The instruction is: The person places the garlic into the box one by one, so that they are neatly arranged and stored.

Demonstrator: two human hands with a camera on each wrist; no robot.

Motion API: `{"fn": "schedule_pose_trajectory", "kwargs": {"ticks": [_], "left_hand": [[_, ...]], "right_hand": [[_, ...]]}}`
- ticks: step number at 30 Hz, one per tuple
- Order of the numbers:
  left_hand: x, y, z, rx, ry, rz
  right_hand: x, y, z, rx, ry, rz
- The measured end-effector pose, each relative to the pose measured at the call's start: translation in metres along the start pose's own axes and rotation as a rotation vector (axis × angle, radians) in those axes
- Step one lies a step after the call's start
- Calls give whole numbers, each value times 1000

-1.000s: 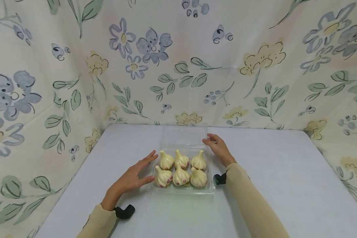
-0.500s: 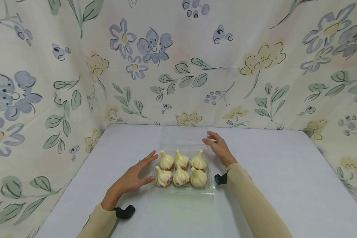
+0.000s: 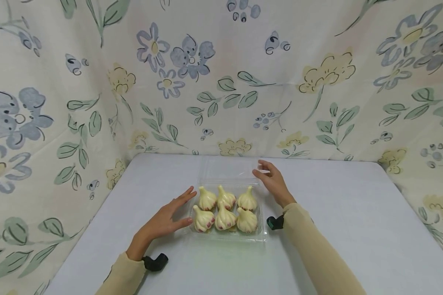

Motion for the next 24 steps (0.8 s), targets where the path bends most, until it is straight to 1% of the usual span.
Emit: {"fn": "schedule_pose_trajectory", "kwargs": {"ticks": [3, 11, 20, 24], "left_hand": [[-1, 0, 0, -1, 3, 2], [-2, -1, 0, 0, 7, 5], [-2, 0, 0, 2, 10, 5], [-1, 0, 0, 2, 8, 6]], "right_hand": [[6, -1, 2, -3, -28, 4], [13, -6, 3, -12, -49, 12], [31, -12, 10, -12, -106, 59], [38, -16, 13, -21, -126, 98]]}}
Point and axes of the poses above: each hand's wrist, its own z-axis away from the middle knuckle, its own y-axis out of the palm, x = y × z, the point moved 10 cm from there along -z, towards the middle knuckle, and after that the axes turned 8 degrees about x, right-handed, at the moved point
